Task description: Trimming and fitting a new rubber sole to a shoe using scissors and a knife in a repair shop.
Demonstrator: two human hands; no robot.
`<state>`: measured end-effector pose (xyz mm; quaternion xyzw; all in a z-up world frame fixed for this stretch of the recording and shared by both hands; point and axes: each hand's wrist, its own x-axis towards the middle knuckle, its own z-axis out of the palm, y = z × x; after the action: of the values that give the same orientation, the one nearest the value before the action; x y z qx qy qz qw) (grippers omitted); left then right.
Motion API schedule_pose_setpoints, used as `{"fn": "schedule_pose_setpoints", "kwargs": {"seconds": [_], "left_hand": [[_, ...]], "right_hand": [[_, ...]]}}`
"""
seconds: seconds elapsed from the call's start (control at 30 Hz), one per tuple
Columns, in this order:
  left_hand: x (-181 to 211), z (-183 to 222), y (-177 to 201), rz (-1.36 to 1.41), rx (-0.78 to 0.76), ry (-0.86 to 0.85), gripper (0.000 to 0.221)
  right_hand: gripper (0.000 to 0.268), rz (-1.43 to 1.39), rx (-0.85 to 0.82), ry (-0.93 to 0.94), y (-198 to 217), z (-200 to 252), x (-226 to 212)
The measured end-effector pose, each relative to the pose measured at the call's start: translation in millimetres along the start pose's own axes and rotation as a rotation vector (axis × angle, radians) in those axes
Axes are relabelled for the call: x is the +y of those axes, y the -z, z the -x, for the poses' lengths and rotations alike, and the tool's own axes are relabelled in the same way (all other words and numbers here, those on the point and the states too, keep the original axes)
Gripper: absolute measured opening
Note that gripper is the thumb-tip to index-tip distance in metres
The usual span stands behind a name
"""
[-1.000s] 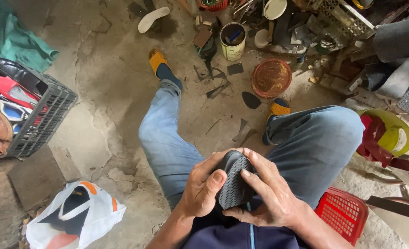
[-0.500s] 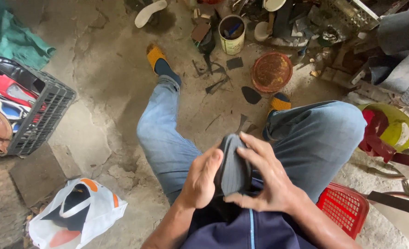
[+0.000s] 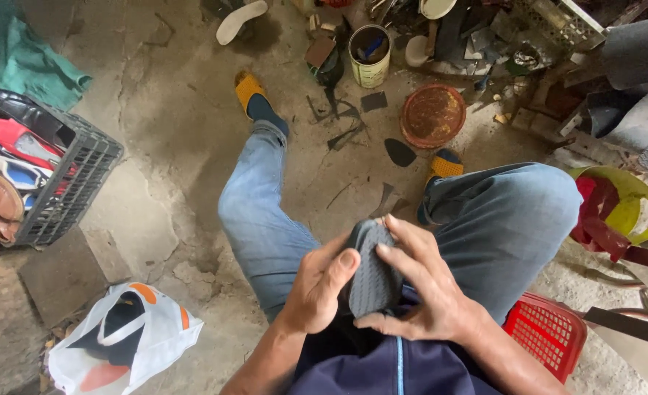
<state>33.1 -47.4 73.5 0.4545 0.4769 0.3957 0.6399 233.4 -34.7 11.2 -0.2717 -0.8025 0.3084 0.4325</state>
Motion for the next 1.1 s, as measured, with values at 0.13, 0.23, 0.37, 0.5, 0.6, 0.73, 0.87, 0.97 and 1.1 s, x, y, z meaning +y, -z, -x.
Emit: {"fn": "schedule_pose_setpoints", "kwargs": {"seconds": [0.13, 0.23, 0.37, 0.5, 0.6, 0.73, 0.87, 0.97, 1.1], "left_hand": [[10, 5, -2, -0.012, -0.070, -0.099, 0.068], [13, 8, -2, -0.002, -0.100, -0.115, 0.066], [14, 10, -4, -0.030, -0.098, -0.123, 0.065], [12, 10, -6, 0.006, -0.078, -0.106, 0.064], [12, 7, -6, -0.034, -0.063, -0.070, 0.066], [-8, -3, -4, 0.084, 0.042, 0.015, 0.057], [-28, -18, -1, 0.228, 0.211, 0.105, 0.037], [-14, -29, -6, 0.395, 0.245, 0.036, 0.041], [-27, -36, 3, 0.446, 0.242, -0.035, 0.041]], "right_hand": [[0.098, 0.057, 0.017, 0.052, 3, 5, -5], [0.095, 0.067, 0.022, 0.079, 4, 7, -7], [0.097, 0.073, 0.024, 0.104, 5, 12, -6], [0.098, 0.055, 0.014, 0.091, 5, 12, -4], [0.095, 0.056, 0.019, 0.070, 5, 6, -3], [0.098, 0.025, 0.001, -0.004, 3, -6, 4], [0.103, -0.106, -0.070, -0.133, 3, -23, 14], [0.101, -0.268, -0.047, -0.210, 0, -36, 18], [0.100, -0.448, 0.001, -0.240, -7, -39, 28]]}}
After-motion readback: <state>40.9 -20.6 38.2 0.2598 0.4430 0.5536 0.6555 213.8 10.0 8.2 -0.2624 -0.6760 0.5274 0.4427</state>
